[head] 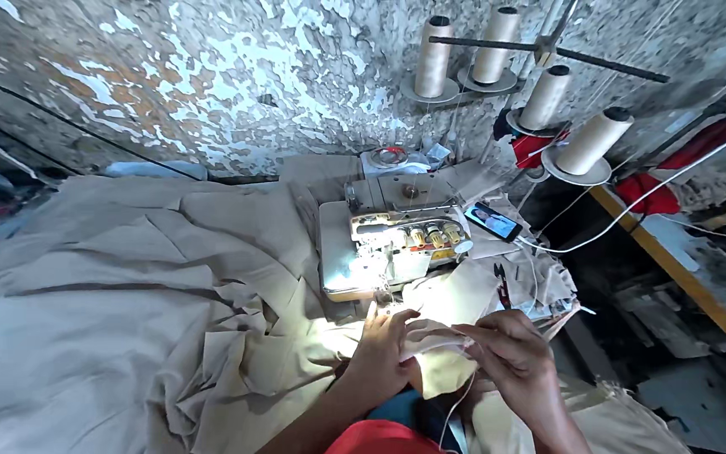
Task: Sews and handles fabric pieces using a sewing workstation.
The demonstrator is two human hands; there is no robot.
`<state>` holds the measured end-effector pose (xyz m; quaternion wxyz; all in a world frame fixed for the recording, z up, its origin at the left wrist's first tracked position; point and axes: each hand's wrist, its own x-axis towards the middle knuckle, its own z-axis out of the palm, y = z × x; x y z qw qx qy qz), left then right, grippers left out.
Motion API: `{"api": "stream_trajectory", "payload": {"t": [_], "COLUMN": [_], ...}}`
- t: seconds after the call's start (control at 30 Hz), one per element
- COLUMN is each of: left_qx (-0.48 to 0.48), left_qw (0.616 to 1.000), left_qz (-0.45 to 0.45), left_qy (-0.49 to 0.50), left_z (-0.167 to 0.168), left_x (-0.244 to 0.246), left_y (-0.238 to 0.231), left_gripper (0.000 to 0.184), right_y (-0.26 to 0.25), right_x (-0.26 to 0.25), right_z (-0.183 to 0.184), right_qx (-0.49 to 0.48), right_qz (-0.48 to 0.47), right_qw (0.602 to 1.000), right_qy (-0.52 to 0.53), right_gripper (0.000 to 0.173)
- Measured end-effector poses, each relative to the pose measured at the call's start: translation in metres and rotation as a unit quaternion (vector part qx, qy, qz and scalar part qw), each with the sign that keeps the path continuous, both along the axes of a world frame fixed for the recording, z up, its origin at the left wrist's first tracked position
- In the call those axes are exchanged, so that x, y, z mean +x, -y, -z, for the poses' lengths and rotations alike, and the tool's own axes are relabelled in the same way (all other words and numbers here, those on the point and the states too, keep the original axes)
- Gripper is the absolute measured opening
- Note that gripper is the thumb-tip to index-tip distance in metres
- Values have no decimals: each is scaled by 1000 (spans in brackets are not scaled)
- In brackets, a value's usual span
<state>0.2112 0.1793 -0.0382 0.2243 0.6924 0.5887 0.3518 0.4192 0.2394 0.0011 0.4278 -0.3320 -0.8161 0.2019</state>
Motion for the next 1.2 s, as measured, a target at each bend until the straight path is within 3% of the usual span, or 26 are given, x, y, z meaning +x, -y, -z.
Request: {"api": "stream_trajectory", "payload": {"t": [0.13, 0.3, 0.5, 0.63, 0.73, 0.87, 1.0, 1.1, 1.2], "left_qx": [8, 29, 28, -19, -35, -31, 15, 66, 78], "left_qw": [998, 995, 997, 998, 998, 997, 998, 996, 995], "left_qz": [31, 68, 72, 62, 54, 61, 54, 52, 61], "left_qy": [45, 60, 21, 9, 14, 39, 37, 16, 3], "left_z": [-2, -11, -30, -21, -7, 3, 12, 19, 19], "left_x": [12, 24, 24, 10, 3, 0, -4, -7, -10], "left_y": [0, -8, -14, -15, -12, -1, 7, 7, -2], "left_gripper": [63, 57, 56, 66, 71, 75, 78, 58, 24], "right_y": [2, 4, -6, -13, -18, -29, -33, -33, -35], "right_x": [-10, -18, -1, 22, 39, 51, 57, 58, 55], "right_z": [6, -10, -42, -51, -54, -52, -48, -42, -37], "right_qx": [70, 168, 182, 112, 24, -7, -41, -95, -117], "right_qz": [-9, -45, -39, -42, -37, -31, 18, 30, 19], "right_qw": [992, 953, 944, 982, 999, 978, 949, 932, 936], "right_qy": [105, 249, 273, 149, -18, -207, -312, -347, -331], "right_gripper": [23, 19, 22, 29, 18, 13, 11, 11, 12]}}
